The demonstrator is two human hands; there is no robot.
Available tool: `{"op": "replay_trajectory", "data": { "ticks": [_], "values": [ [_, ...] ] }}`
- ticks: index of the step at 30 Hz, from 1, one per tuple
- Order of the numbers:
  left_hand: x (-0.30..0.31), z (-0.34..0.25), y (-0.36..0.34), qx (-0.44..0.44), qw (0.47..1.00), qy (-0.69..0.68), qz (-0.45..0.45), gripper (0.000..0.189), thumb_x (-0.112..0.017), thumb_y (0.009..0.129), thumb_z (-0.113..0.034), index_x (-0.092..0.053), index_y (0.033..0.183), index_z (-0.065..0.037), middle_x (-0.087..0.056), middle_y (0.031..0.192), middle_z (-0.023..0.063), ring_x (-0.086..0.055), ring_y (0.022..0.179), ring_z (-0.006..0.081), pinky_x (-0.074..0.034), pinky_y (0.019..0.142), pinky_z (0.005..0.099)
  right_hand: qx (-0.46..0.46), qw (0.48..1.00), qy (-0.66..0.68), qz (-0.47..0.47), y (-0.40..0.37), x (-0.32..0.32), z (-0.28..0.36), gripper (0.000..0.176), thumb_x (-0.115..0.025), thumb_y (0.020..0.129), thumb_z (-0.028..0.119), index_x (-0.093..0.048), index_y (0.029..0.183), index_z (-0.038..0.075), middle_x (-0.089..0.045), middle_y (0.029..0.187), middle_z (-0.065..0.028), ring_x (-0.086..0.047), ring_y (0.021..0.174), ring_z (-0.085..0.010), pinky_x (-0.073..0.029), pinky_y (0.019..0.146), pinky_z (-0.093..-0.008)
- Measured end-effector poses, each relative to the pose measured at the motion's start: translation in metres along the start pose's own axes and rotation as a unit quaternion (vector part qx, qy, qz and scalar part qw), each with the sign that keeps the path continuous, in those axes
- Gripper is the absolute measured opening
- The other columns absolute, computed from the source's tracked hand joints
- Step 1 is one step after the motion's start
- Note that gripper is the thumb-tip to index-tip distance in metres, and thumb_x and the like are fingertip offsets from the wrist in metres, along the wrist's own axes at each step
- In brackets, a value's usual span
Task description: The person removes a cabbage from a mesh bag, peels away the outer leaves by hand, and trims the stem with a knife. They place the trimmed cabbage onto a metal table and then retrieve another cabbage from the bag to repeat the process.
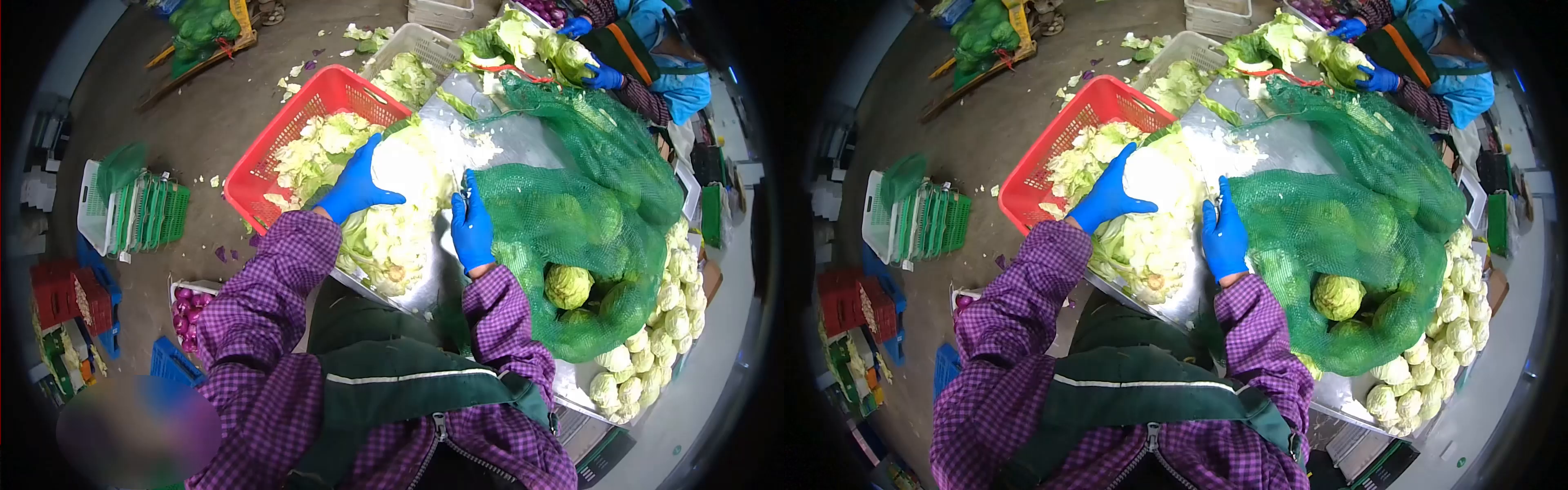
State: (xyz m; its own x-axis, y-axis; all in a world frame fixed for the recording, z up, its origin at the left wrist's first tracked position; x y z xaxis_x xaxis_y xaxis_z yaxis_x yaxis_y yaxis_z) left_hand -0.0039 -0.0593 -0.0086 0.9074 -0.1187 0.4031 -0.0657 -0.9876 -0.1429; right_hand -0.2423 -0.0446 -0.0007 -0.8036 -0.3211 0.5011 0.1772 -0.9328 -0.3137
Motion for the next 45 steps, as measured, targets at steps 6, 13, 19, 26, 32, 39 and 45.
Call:
{"op": "replay_trajectory", "data": {
  "ticks": [6,13,19,26,32,39,45],
  "values": [
    [-0.018,-0.014,-0.006,-0.097,0.991,-0.037,-0.087,0.131,-0.09,0.045,-0.041,-0.015,0.143,0.001,-0.034,0.139,0.0246,-0.039,0.126,0.0351,-0.034,0.104,0.0424,0.225,0.961,-0.153,-0.038,0.003,0.004,0.063,0.06,-0.051,0.09,0.034,-0.025,0.144,0.025,-0.037,0.14,-0.0219,-0.065,0.08,-0.0381,-0.054,0.07,-0.043],
    [-0.024,0.006,0.002,-0.043,0.99,0.003,-0.133,0.123,-0.088,0.048,-0.046,-0.021,0.141,0.001,-0.037,0.135,0.023,-0.038,0.125,0.0363,-0.032,0.105,0.0437,0.195,0.945,-0.264,0.006,0.043,-0.018,0.065,0.056,-0.049,0.09,0.041,-0.03,0.142,0.029,-0.041,0.138,-0.019,-0.065,0.08,-0.0371,-0.054,0.068,-0.0435],
    [-0.028,-0.021,-0.007,-0.115,0.982,0.095,-0.116,0.122,-0.088,0.049,-0.044,-0.021,0.141,0.001,-0.033,0.139,0.0228,-0.036,0.127,0.0361,-0.03,0.106,0.044,0.129,0.987,-0.024,-0.095,0.1,-0.005,0.017,0.045,-0.049,0.091,0.036,-0.052,0.127,0.009,-0.065,0.097,-0.0219,-0.064,0.089,-0.0338,-0.049,0.076,-0.0388],
    [-0.044,0.022,-0.028,-0.111,0.94,-0.258,-0.192,0.133,-0.092,0.049,-0.02,-0.001,0.143,0.001,-0.029,0.14,0.0208,-0.034,0.13,0.0277,-0.033,0.106,0.0403,-0.009,0.993,0.115,-0.012,0.037,-0.035,0.008,0.047,-0.054,0.091,0.033,-0.048,0.133,0.014,-0.065,0.083,-0.0139,-0.062,0.069,-0.0209,-0.048,0.063,-0.035],
    [-0.034,0.013,-0.015,-0.072,0.977,-0.106,-0.17,0.131,-0.091,0.047,-0.031,-0.008,0.143,0.001,-0.027,0.141,0.0207,-0.033,0.129,0.0326,-0.032,0.106,0.0428,0.194,0.973,-0.116,-0.053,0.019,-0.009,0.058,0.058,-0.046,0.093,0.035,-0.024,0.145,0.023,-0.051,0.125,-0.024,-0.061,0.096,-0.0402,-0.051,0.077,-0.0434],
    [-0.038,-0.014,-0.019,-0.077,0.972,0.091,-0.2,0.126,-0.09,0.047,-0.036,-0.015,0.142,-0.001,-0.026,0.141,0.0208,-0.027,0.13,0.0358,-0.028,0.107,0.0447,0.182,0.949,-0.256,0.013,0.039,-0.009,0.068,0.054,-0.043,0.093,0.039,-0.03,0.142,0.023,-0.046,0.131,-0.0234,-0.06,0.096,-0.041,-0.05,0.081,-0.0459],
    [-0.044,-0.023,-0.028,-0.132,0.959,0.128,-0.215,0.127,-0.089,0.045,-0.039,-0.016,0.141,0.0,-0.026,0.141,0.0216,-0.026,0.131,0.0368,-0.024,0.108,0.047,0.086,0.972,-0.105,-0.193,0.109,0.001,0.008,0.05,-0.042,0.095,0.041,-0.048,0.131,0.008,-0.066,0.082,-0.0189,-0.065,0.075,-0.0304,-0.05,0.068,-0.0415]
  ]
}}
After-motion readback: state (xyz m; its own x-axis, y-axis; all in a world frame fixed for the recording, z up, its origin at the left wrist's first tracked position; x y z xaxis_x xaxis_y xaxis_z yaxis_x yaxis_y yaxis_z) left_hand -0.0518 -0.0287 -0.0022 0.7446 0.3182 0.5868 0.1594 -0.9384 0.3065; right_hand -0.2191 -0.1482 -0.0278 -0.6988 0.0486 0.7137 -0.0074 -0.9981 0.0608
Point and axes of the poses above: each hand's wrist, its own y-axis towards the middle knuckle, its own x-axis out of the back of the hand, z = x × y, the point moved 6 cm from there along y, towards the middle knuckle
